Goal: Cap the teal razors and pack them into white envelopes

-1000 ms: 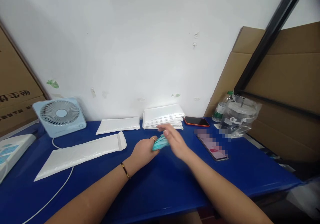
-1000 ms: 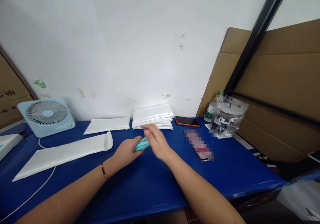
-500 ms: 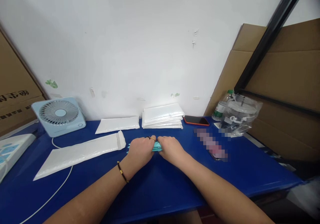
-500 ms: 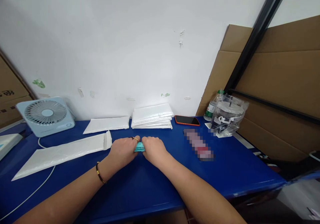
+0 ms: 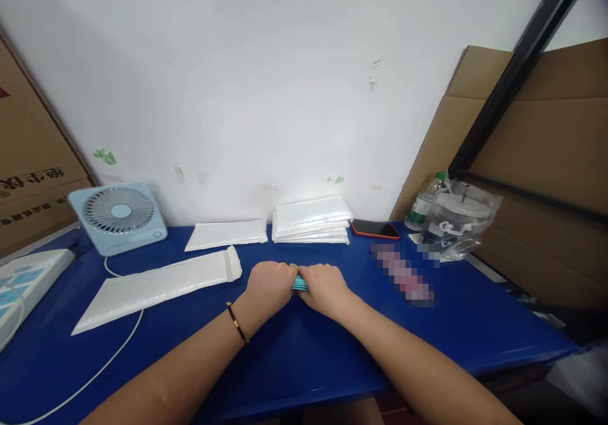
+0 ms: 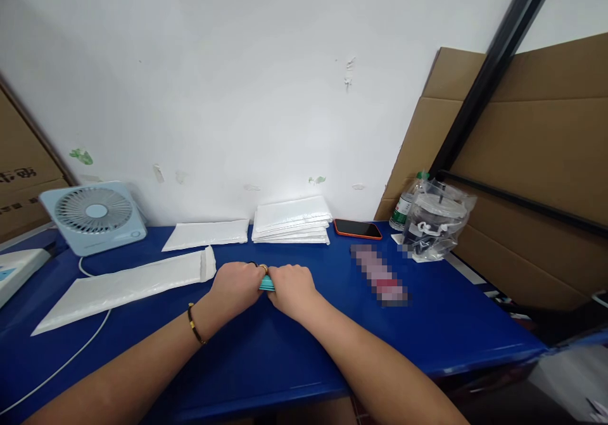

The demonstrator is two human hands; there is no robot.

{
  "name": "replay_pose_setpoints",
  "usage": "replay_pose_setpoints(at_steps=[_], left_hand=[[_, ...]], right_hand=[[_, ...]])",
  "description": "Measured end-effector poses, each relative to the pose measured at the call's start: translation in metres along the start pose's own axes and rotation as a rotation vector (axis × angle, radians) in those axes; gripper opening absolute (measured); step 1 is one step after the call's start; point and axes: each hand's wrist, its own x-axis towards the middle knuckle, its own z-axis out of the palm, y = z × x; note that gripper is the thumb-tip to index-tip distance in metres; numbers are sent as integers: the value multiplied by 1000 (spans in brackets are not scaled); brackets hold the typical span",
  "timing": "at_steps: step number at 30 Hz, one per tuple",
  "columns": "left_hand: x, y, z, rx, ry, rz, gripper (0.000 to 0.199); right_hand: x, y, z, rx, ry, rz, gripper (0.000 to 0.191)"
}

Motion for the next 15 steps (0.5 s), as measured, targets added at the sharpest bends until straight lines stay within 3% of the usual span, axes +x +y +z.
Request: replay_pose_setpoints(at_steps=[3, 4, 6, 7, 9, 10, 12, 15], left_hand=[[-3, -16, -6, -41, -7, 15, 21], [-6, -29, -8, -58, -2, 22, 29], [-12, -64, -11, -67, 14, 17, 89], [-16, -85, -11, -46, -17, -66, 110], [-23, -125, -8, -2, -148, -297, 130], [-25, -142, -5, 6, -244, -403, 133], [-28, -168, 2, -13, -391, -482, 129], [-25, -175, 8, -30, -411, -435, 105]], right_hand=[[1, 4, 2, -17, 4, -26, 19], [2, 7, 2, -27, 4, -22, 18], [5, 15, 2, -47, 3, -1, 16], [6, 19, 2, -54, 4, 11, 15], [8, 25, 1, -65, 8, 27, 16], [8, 27, 1, -69, 9, 30, 15], [9, 30, 0, -71, 4, 32, 15], [8, 30, -3, -69, -1, 46, 16]])
